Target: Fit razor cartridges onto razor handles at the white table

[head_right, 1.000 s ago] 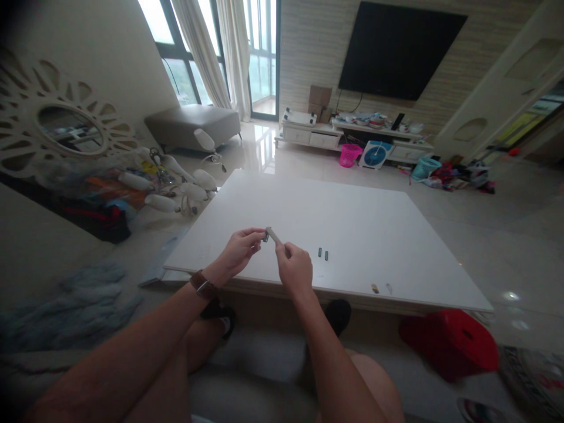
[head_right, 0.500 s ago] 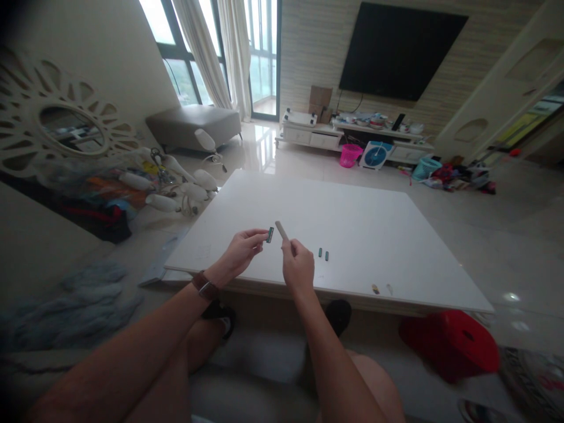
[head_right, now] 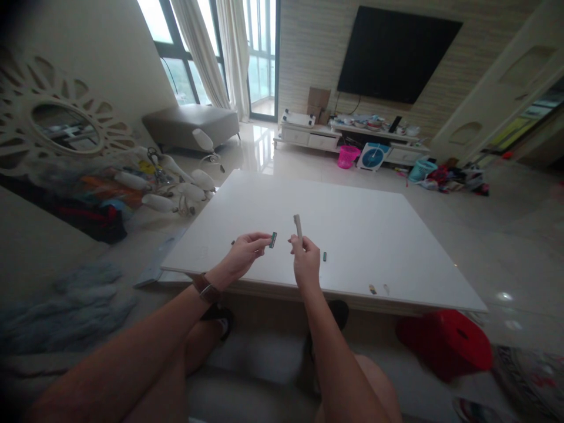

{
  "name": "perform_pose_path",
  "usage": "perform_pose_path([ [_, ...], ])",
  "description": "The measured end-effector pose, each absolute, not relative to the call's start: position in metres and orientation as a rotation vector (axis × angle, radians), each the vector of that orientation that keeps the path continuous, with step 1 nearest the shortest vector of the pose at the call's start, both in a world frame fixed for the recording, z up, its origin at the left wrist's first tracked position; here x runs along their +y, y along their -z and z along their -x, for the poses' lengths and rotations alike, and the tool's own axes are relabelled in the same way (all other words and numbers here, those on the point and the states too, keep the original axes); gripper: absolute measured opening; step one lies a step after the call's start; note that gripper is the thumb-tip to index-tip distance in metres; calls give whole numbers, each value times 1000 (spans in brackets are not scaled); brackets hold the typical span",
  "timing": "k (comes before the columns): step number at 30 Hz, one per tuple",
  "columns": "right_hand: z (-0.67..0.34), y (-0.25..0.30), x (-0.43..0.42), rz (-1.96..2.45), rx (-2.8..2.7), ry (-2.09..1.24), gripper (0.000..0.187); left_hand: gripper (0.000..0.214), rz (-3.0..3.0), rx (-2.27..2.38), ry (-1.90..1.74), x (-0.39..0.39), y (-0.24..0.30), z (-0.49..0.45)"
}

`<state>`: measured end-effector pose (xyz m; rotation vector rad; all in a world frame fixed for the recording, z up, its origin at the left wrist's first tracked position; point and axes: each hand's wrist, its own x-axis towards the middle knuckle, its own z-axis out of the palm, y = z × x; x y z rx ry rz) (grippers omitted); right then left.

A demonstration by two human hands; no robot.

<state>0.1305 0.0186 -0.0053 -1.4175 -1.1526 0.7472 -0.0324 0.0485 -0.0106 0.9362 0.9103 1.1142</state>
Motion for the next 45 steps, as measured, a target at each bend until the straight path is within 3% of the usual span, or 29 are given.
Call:
perform_pose_path([
  [8, -106, 8, 15, 1338, -1182, -805, 28, 20, -1310, 1113, -1228, 44, 7, 26],
  [17, -85, 21, 29, 1250, -840, -989, 40, 10, -1571, 1162, -1307, 43, -1, 33],
  [25, -71, 19, 36, 1179, -604, -1111, 37, 7, -1612, 1193, -1360, 48, -6, 41],
  [37, -84, 14, 28, 1414, -1136, -762, 43, 20, -1408, 999, -1080, 66, -3, 55],
  [45, -101, -15, 13, 1612, -1437, -663, 32, 28, -1315, 830, -1036, 69, -1, 57],
])
